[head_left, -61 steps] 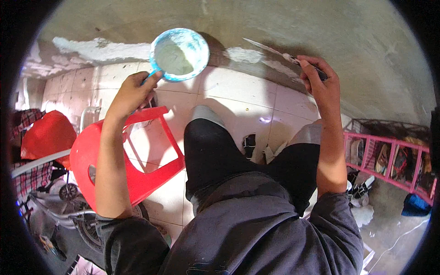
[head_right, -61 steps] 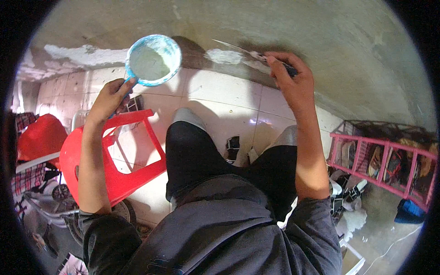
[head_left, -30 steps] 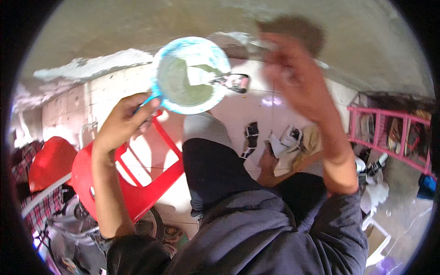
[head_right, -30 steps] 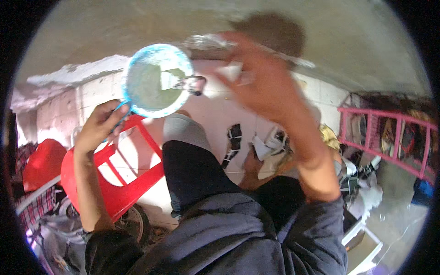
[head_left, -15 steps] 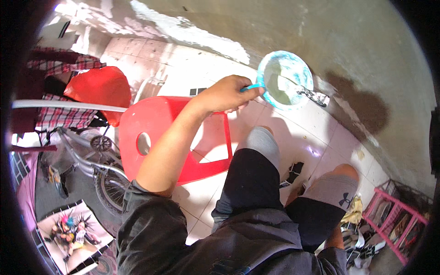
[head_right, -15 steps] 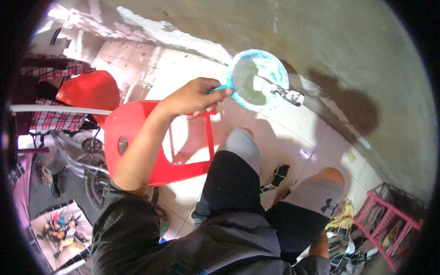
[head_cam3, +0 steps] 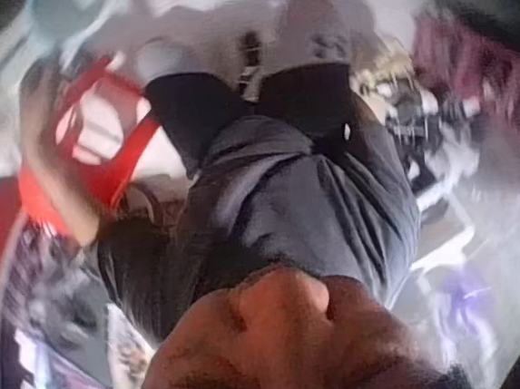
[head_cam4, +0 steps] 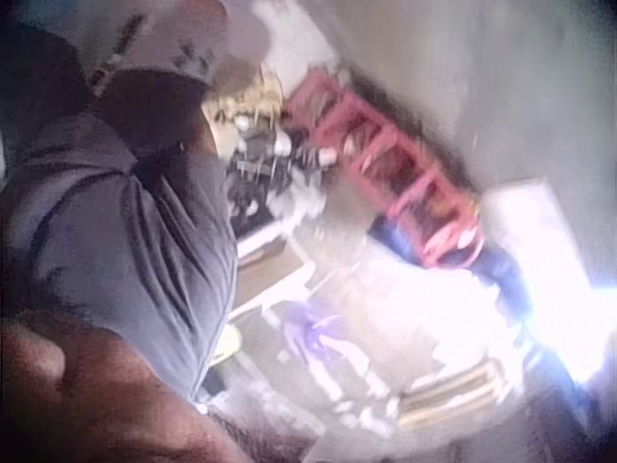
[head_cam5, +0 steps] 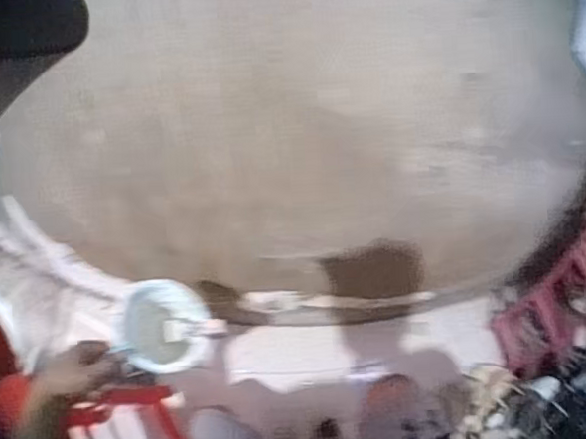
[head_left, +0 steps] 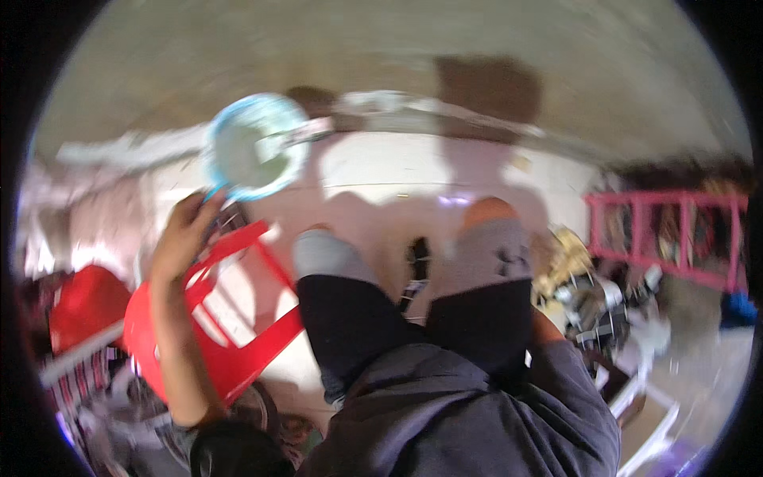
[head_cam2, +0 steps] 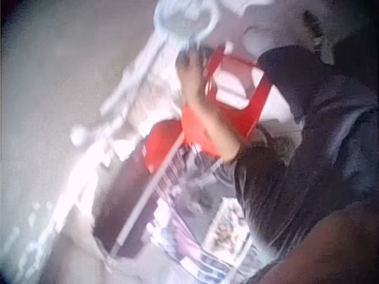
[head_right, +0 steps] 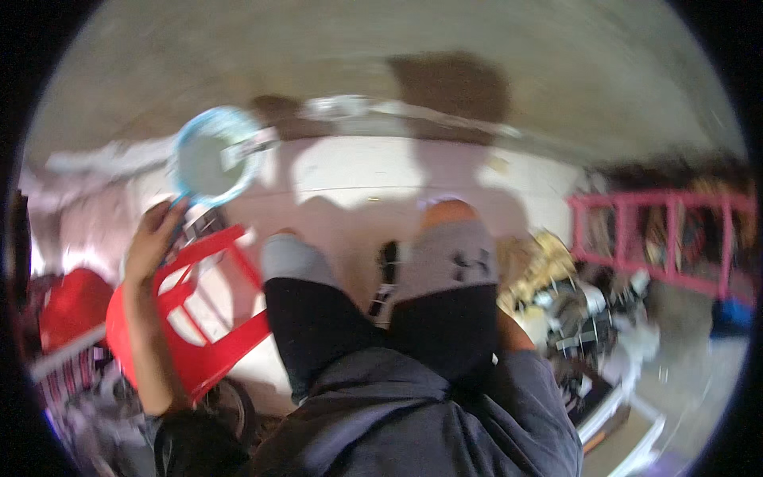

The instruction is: The person applies a white patching compound to holes and cracks in a concrete wall using a putty knife, repeatedly dipping the tool into a small blue bucket.

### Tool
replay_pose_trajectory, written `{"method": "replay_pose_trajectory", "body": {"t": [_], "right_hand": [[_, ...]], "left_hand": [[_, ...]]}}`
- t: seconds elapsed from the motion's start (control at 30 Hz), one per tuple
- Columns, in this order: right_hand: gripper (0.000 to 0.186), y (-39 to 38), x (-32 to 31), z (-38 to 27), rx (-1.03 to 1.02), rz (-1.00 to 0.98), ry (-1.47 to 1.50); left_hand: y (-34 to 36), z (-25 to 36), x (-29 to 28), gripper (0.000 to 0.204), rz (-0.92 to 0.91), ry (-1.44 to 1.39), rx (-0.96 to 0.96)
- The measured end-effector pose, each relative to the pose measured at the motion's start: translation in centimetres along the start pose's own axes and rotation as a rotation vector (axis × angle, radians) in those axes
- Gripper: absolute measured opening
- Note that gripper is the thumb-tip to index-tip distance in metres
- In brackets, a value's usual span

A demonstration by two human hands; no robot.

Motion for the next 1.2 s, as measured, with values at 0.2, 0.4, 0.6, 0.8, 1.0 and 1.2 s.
{"method": "replay_pose_trajectory", "body": {"t": [0.2,0.4,0.6,0.8,1.0,1.2], "right_hand": [[0.053,-0.6,2.3,-2.7,0.052,-0.01,0.08],[0.047,-6.5,4.6,-1.3,0.371,0.064,0.279],[0.047,-13.8,6.0,-1.1,0.604,-0.039,0.412],[0.051,-20.0,10.6,-0.6,0.806,0.047,0.576],[0.049,-26.8,14.4,-1.5,0.806,-0.13,0.656],[0.066,-30.6,14.8,-2.5,0.991,-0.073,0.559]], "left_hand": [[0.4,1.2,0.7,0.036,-0.045,-0.154,-0.03],[1.1,0.5,0.6,0.037,-0.016,-0.056,-0.007],[1.7,-1.9,-0.7,0.037,-0.011,-0.015,0.058],[-0.7,2.4,0.6,0.03,-0.146,0.066,-0.092],[-0.8,1.9,0.5,0.03,-0.153,0.13,-0.093],[-0.5,2.3,1.1,0.031,-0.135,0.22,-0.147]]}}
Point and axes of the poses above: each hand's wrist, its own y-axis towards the middle knuckle, its own x-axis out of the palm, z = x × y, the point moved 5 cm from there along y, towards the middle knuckle, and after that the axes turned 2 degrees about z, right-handed, at the moved point
